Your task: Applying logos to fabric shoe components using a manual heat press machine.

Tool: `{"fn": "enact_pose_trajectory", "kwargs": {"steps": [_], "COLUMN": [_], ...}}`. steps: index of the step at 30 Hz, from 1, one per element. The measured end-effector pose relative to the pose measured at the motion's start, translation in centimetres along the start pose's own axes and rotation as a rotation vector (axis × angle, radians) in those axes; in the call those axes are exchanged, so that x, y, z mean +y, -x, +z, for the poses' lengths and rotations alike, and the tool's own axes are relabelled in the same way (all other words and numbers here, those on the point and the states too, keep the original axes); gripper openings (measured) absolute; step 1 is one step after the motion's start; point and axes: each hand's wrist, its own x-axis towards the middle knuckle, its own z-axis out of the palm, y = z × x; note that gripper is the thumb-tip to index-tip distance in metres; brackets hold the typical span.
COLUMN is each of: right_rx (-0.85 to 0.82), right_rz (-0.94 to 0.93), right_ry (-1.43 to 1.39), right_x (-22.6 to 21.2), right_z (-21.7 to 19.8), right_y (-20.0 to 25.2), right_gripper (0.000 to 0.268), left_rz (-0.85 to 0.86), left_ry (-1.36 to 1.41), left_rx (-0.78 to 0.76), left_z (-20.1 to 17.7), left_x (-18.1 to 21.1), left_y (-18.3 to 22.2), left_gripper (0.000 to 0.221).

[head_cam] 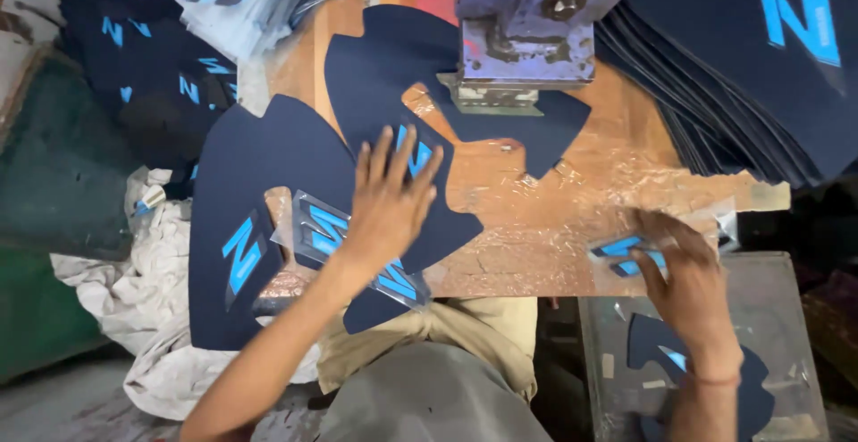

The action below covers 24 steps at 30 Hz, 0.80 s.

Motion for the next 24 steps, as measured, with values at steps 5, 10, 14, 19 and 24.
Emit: {"fn": "enact_pose_trajectory", "kwargs": {"steps": [5,10,14,19,24], "right_rx": [-0.037,0.034,-0.069,-0.223,-0.212], "right_rz": [0.157,-0.013,-0.061,0.058,-0.010], "right_ry": [0.229,-0.066,-0.596,-0.655,-0.311], "right_x": [-0.1,-4.2,-8.7,-7.2,-1.8], "right_z": [-1.0,-1.6,-0.1,4.9,5.2], "right_y": [2.7,-1.2,-7.0,-9.5,-13.1], "right_gripper": [0.020,0.013,0.015,0.016,0.011], "left_rz": [0.016,-0.008,-0.202,-0.508,-0.502], "left_ry": [0.117,0.327,0.875,1.076,1.125], "left_rx": [-0.064,-0.054,-0.252,-0.268,-0.289], "left_z": [-2.2,-6.1,-8.8,-5.7,-1.1], "left_x": [2.6,5.3,6.4,3.8,1.7], "left_y": [3.9,3.2,0.3,0.2,-2.4], "left_gripper": [0.054,0.069,0.074,0.067,0.084]}}
